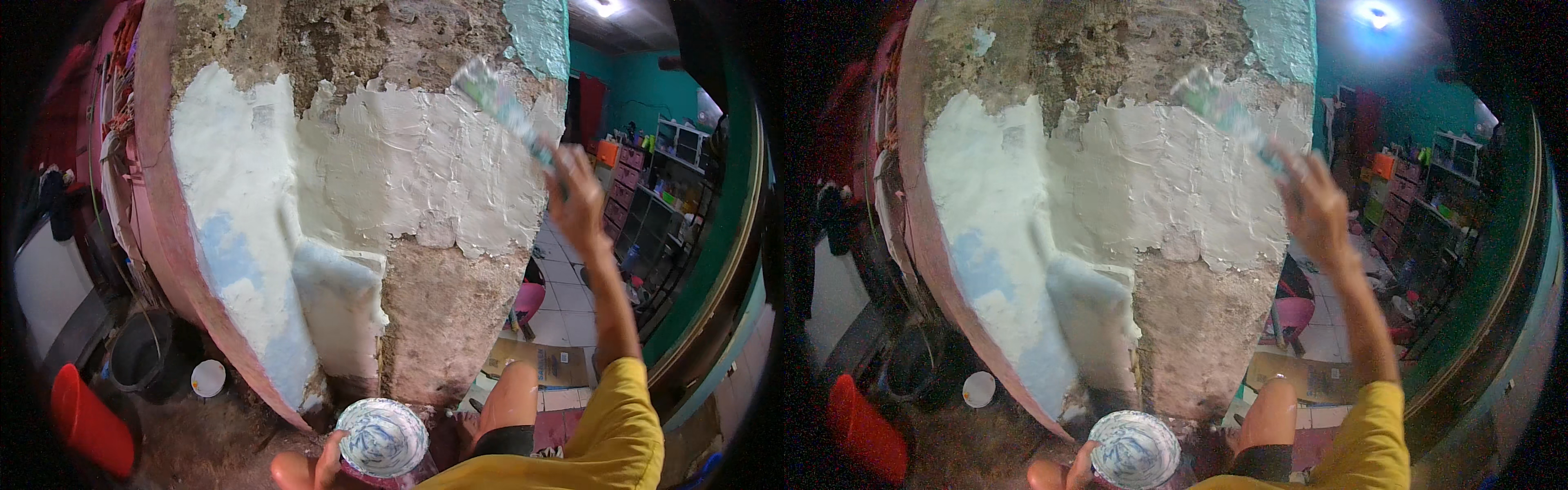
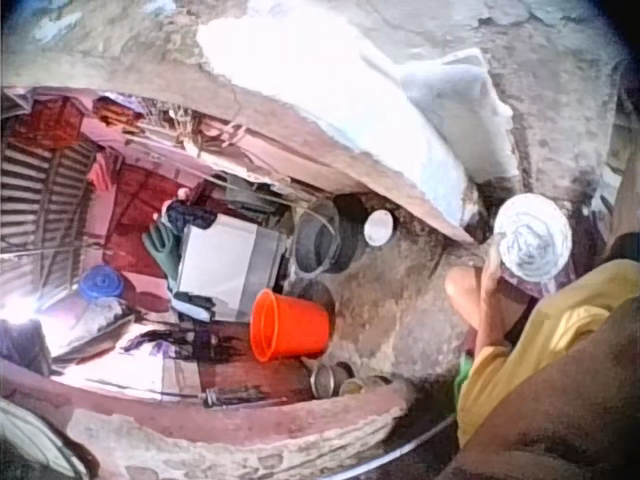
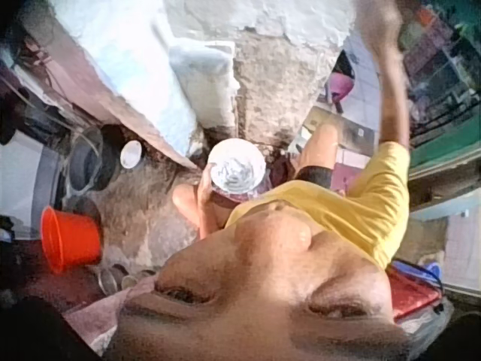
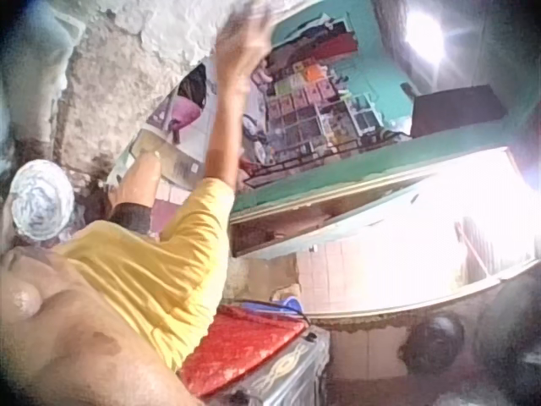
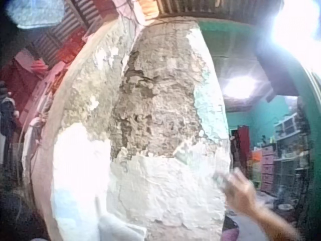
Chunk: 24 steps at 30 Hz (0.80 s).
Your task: The person applies a white substance from a bowl onto a damaged wall using a scraper.
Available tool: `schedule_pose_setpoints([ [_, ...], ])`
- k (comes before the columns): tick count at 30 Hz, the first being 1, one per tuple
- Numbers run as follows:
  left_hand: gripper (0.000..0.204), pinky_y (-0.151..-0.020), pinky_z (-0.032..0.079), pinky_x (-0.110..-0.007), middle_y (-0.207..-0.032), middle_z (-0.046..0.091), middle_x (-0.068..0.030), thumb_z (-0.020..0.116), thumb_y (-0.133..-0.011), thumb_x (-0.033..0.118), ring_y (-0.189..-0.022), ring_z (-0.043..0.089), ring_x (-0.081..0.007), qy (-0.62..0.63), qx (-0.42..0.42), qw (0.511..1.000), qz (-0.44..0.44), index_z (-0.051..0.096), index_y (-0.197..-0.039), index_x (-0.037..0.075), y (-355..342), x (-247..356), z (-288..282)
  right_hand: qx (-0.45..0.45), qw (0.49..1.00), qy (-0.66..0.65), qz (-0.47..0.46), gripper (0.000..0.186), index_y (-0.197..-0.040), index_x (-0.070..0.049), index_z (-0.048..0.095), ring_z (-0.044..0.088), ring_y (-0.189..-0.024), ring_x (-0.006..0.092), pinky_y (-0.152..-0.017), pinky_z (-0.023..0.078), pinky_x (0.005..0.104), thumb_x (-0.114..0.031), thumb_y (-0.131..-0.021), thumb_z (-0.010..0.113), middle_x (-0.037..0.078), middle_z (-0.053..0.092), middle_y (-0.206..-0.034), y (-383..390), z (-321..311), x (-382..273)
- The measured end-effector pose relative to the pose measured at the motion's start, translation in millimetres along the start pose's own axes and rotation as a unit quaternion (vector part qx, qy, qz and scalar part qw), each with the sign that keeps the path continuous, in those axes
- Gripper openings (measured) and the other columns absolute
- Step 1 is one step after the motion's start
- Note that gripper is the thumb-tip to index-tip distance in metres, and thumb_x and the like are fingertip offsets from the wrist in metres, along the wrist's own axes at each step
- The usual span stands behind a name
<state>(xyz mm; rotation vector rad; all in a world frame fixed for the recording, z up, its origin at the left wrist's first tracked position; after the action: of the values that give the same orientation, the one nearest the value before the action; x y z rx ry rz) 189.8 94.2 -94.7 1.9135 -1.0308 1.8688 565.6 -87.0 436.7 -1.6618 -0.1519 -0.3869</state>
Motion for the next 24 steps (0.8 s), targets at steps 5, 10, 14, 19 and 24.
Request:
schedule_pose_setpoints([
  [5,0.048,-0.105,0.032,-0.033,-0.133,0.046,-0.0159,0.039,-0.097,0.030,-0.123,0.043,-0.0264,0.160,0.033,0.973,-0.162,0.043,-0.133,-0.001,-3,-10,-3,0.052,0.993,0.009,0.106,0.049,-0.132,-0.014,0.051,0.057,-0.066,0.0259,-0.057,0.048,0.0352,-0.001,-0.085,0.059,0.018,0.054,-0.102,38,37,-11],
  [10,0.049,-0.104,0.032,-0.033,-0.133,0.046,-0.0159,0.040,-0.096,0.030,-0.123,0.043,-0.0262,0.196,0.042,0.959,-0.202,0.043,-0.133,-0.002,0,-12,-11,0.063,0.991,0.029,0.115,0.049,-0.134,-0.012,0.048,0.058,-0.065,0.0270,-0.059,0.049,0.0375,-0.002,-0.087,0.056,0.022,0.053,-0.105,30,63,-20],
  [14,0.049,-0.104,0.032,-0.033,-0.132,0.046,-0.0160,0.040,-0.096,0.030,-0.122,0.043,-0.0260,0.220,0.040,0.949,-0.223,0.043,-0.133,-0.002,-2,-15,-13,0.055,0.989,0.031,0.130,0.050,-0.137,-0.010,0.044,0.059,-0.064,0.0305,-0.059,0.049,0.0389,-0.002,-0.088,0.054,0.025,0.053,-0.105,23,75,-20],
  [19,0.049,-0.104,0.032,-0.033,-0.132,0.047,-0.0160,0.040,-0.095,0.030,-0.122,0.044,-0.0258,0.244,0.035,0.938,-0.245,0.043,-0.132,-0.002,-6,-17,-12,0.027,0.987,0.042,0.154,0.051,-0.138,-0.009,0.041,0.059,-0.067,0.0334,-0.058,0.049,0.0404,-0.002,-0.089,0.052,0.028,0.052,-0.105,29,89,-19],
  [24,0.049,-0.104,0.033,-0.032,-0.132,0.047,-0.0160,0.041,-0.094,0.030,-0.122,0.044,-0.0257,0.271,0.034,0.923,-0.271,0.043,-0.132,-0.002,-8,-16,-9,0.026,0.987,0.022,0.159,0.051,-0.139,-0.007,0.040,0.059,-0.073,0.0362,-0.059,0.050,0.0411,-0.001,-0.089,0.052,0.029,0.050,-0.106,47,97,-29],
])
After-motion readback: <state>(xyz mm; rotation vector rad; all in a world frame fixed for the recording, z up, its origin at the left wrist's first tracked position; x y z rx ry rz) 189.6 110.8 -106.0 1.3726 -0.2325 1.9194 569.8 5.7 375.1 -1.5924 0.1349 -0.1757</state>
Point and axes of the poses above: each hand's wrist, its own y-axis away from the middle knuckle, its own z-axis out of the palm, x = y × z, the point moved 7 cm from there along -y, towards the middle knuckle
